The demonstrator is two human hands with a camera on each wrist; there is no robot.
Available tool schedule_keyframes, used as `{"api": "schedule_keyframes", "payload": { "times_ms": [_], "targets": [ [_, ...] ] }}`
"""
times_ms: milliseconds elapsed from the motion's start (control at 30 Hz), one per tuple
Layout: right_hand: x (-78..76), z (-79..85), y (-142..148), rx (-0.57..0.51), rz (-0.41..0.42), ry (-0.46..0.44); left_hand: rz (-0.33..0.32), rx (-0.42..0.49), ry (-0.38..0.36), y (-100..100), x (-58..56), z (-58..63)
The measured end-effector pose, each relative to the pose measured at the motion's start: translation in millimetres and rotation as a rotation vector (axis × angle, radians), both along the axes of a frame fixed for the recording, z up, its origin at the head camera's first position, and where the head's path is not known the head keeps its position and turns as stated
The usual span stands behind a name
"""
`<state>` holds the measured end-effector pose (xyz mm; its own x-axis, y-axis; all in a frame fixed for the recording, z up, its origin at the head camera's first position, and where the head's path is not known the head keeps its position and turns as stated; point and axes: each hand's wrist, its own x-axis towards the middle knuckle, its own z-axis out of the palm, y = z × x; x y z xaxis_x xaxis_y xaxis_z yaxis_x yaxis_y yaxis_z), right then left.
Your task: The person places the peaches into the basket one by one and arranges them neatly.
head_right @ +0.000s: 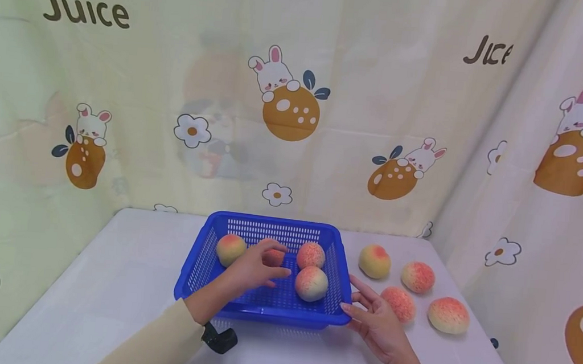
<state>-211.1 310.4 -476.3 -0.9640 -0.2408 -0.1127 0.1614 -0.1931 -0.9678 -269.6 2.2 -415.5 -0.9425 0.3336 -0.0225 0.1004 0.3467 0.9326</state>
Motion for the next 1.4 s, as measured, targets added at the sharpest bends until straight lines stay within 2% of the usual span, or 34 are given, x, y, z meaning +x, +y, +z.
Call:
{"api": "schedule_keyframes", "payload": {
  "times_ms": [233, 533, 833, 1033, 1400],
  "targets": [
    [0.3, -1.1, 1, -0.013, 0.005, 0.0, 0.032, -0.009, 0.089, -18, 9.4, 3.8],
    [0.7, -0.9, 0, -0.019, -0.004, -0.002, 0.129, -0.066, 0.154, -48, 21.3, 8.3],
    [1.2, -1.5, 1, -0.028, 0.01, 0.007, 0.203, -0.032, 0.229, -78, 39.0, 11.7],
    [0.6, -2.2, 1, -0.031, 0.005, 0.002, 0.248, 0.005, 0.268, -95, 47.0, 9.0],
    [0.3, -3.5, 2, -0.032, 0.002, 0.004, 0.347, -0.047, 0.31, -130, 56.6, -0.9]
  ]
}}
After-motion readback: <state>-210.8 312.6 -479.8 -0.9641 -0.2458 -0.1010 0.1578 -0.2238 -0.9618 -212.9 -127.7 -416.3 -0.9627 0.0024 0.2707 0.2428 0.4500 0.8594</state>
